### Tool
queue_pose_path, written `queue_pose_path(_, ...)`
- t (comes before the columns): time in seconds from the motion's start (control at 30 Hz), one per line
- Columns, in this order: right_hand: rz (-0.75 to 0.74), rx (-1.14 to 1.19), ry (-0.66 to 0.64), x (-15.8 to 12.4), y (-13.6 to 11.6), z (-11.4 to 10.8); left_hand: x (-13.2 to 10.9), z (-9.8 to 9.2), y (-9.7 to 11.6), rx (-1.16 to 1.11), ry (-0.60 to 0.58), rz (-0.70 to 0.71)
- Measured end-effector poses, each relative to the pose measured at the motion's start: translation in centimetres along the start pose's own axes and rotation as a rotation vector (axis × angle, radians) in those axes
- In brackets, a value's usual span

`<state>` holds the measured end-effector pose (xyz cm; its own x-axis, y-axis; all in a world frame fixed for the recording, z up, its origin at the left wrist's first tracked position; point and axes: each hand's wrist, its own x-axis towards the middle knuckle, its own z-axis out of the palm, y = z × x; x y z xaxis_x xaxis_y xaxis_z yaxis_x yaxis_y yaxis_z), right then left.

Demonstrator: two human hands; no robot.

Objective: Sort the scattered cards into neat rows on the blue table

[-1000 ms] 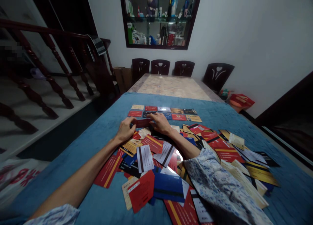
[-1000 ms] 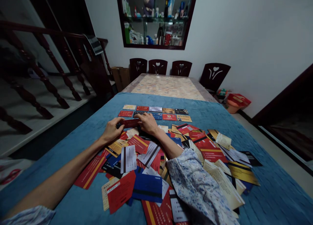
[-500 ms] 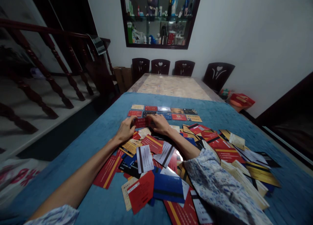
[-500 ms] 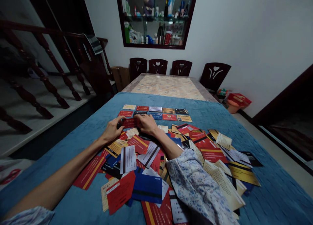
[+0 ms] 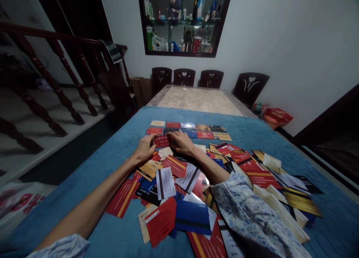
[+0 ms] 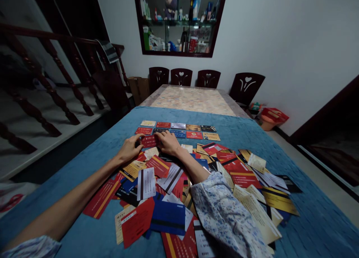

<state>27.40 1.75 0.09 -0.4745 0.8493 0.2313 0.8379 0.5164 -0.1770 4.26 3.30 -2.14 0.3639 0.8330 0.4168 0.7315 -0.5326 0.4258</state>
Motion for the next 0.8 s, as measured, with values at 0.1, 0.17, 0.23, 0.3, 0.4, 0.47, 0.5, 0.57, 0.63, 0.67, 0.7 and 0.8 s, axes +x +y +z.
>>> queue_pose_path(0.1, 0.006, -0.031, -0.019, 0.0, -0.1, -0.2, 0.3, -0.1, -0.1, -0.018, 0.013, 0.006)
queue_pose_path(0.17, 0.007, -0.047, -0.023, 0.0, -0.1, -0.3, 0.6, -0.2, -0.1, -0.029, 0.011, 0.014)
queue_pose_path(0.23, 0.009, -0.054, -0.027, 0.0, -0.1, -0.3, 0.8, -0.3, 0.0, -0.028, -0.006, 0.02)
queue_pose_path(0.3, 0.012, -0.054, -0.036, 0.1, 0.0, -0.4, 1.1, -0.4, 0.0, -0.023, -0.019, 0.027)
queue_pose_path(0.4, 0.008, -0.052, -0.048, 0.2, 0.2, -0.5, 1.6, -0.4, 0.0, -0.016, -0.03, 0.054)
queue_pose_path(0.47, 0.004, -0.055, -0.047, 0.2, 0.4, -0.6, 1.9, -0.4, -0.1, -0.012, -0.052, 0.071)
queue_pose_path(0.5, 0.004, -0.059, -0.045, 0.3, 0.5, -0.7, 2.0, -0.4, -0.1, -0.009, -0.067, 0.076)
queue_pose_path(0.57, 0.005, -0.074, -0.036, 0.4, 0.8, -0.8, 2.4, -0.4, -0.2, 0.005, -0.097, 0.081)
queue_pose_path(0.63, 0.006, -0.095, -0.018, 0.5, 1.0, -0.9, 2.7, -0.5, -0.2, 0.038, -0.118, 0.083)
queue_pose_path(0.67, 0.005, -0.106, -0.009, 0.5, 1.2, -1.0, 3.0, -0.6, -0.2, 0.059, -0.123, 0.082)
queue_pose_path(0.7, 0.004, -0.115, -0.001, 0.6, 1.3, -1.1, 3.2, -0.6, -0.2, 0.079, -0.124, 0.078)
queue_pose_path(0.8, 0.003, -0.139, 0.002, 1.0, 1.7, -1.4, 3.9, -0.9, 0.2, 0.112, -0.127, 0.061)
